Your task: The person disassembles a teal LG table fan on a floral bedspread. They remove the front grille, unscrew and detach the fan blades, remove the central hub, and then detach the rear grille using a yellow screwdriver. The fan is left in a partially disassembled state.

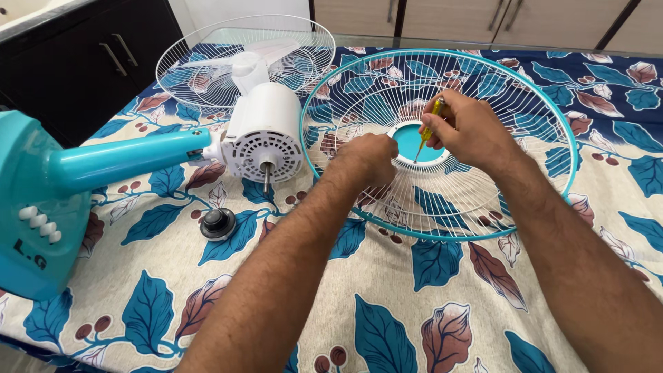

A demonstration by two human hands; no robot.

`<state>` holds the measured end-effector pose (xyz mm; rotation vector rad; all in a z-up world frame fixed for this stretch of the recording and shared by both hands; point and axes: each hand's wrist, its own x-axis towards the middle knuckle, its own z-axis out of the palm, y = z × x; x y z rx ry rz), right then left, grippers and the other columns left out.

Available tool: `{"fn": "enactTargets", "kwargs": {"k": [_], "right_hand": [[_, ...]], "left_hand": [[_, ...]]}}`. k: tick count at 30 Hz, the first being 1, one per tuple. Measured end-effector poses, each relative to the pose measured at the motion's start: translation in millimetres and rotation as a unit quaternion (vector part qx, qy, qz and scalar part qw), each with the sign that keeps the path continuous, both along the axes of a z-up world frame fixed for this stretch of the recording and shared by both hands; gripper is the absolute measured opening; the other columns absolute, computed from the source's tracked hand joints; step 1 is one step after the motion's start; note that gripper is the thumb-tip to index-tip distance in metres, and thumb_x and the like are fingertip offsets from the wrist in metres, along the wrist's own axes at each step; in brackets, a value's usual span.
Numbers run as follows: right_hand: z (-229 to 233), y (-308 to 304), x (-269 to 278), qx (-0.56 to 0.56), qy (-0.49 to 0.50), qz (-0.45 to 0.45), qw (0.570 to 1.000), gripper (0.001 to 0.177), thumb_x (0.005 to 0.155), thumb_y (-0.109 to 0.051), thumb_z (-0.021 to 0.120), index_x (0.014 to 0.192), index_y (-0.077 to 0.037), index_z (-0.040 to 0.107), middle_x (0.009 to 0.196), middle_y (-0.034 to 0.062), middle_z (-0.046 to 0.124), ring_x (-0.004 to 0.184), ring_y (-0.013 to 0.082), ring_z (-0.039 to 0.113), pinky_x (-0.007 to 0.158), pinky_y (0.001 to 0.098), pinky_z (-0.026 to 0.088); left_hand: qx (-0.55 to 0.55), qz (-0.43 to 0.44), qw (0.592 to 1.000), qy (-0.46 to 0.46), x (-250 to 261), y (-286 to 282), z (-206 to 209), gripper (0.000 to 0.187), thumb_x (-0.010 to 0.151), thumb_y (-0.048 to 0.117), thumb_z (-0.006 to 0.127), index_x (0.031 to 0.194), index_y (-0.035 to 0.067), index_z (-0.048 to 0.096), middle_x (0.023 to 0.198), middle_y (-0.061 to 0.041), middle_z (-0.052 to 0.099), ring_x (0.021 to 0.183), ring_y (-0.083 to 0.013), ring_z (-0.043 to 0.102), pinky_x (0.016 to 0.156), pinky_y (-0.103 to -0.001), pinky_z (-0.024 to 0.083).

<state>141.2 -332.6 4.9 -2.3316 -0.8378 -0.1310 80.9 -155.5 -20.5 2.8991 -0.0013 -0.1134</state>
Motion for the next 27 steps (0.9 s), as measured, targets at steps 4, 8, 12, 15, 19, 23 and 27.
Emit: {"fn": "enactTargets", "kwargs": {"k": [4,8,12,15,19,23,27], "right_hand": [[1,0,5,0.005,0.03,0.008,1.0,0.021,0.105,-0.018,0.055,0.115,0.0,0.059,0.097,0.0149,0.075,0.087,0.0206,0.077,0.077,0.0348,0.064],[0,-1,10,0.007,0.078,-0.01,0.997,0.023,0.106,-0.021,0.053,0.113,0.0,0.06,0.098,0.0146,0.075,0.088,0.0205,0.077,0.08,0.0364,0.065],[-4,4,14,-0.094,0.07,-0.04,0.992,0.029,0.105,-0.026,0.056,0.109,-0.002,0.071,0.098,0.0127,0.079,0.089,0.0196,0.078,0.088,0.0381,0.062],[-9,5,12,-0.103,0.083,-0.039,0.99,0.031,0.103,-0.03,0.057,0.111,-0.004,0.073,0.099,0.0112,0.079,0.091,0.0177,0.077,0.086,0.0385,0.062],[-9,0,11,-0.166,0.061,-0.042,0.983,0.034,0.1,-0.035,0.06,0.115,-0.007,0.072,0.101,0.0112,0.077,0.091,0.0179,0.076,0.082,0.0397,0.062],[-10,2,9,-0.09,0.098,-0.019,0.991,0.032,0.102,-0.032,0.056,0.113,-0.007,0.071,0.099,0.0093,0.079,0.089,0.0175,0.077,0.081,0.0381,0.062],[-11,1,9,-0.077,0.098,-0.034,0.992,0.03,0.101,-0.03,0.058,0.112,-0.006,0.074,0.098,0.0092,0.079,0.089,0.0152,0.077,0.081,0.0348,0.064]], "left_hand": [[-0.01,-0.011,1.0,-0.023,5,2,7,0.037,0.092,0.026,0.067,0.128,0.02,0.069,0.124,-0.006,0.071,0.117,-0.0239,0.067,0.102,-0.044,0.054],[-0.218,-0.085,0.948,-0.217,23,-4,28,0.039,0.099,0.037,0.06,0.131,0.014,0.063,0.108,-0.008,0.077,0.1,-0.0222,0.076,0.091,-0.04,0.06],[-0.18,-0.142,0.914,-0.336,41,-22,40,0.029,0.093,0.034,0.066,0.11,0.012,0.077,0.102,-0.009,0.078,0.089,-0.0226,0.077,0.083,-0.04,0.06],[-0.151,-0.12,0.94,-0.28,45,-24,39,0.028,0.096,0.033,0.065,0.094,0.011,0.081,0.089,-0.009,0.079,0.08,-0.0215,0.077,0.08,-0.039,0.061],[-0.206,-0.106,0.931,-0.281,50,-20,39,0.029,0.091,0.035,0.072,0.09,0.007,0.079,0.078,-0.009,0.078,0.068,-0.0192,0.077,0.069,-0.035,0.063],[-0.194,-0.098,0.939,-0.266,49,-17,40,0.03,0.091,0.035,0.072,0.089,0.006,0.079,0.077,-0.01,0.077,0.066,-0.0175,0.077,0.066,-0.034,0.064],[-0.179,-0.09,0.949,-0.243,49,-24,38,0.031,0.095,0.036,0.068,0.094,0.006,0.077,0.077,-0.009,0.077,0.068,-0.0163,0.078,0.068,-0.034,0.065]]}}
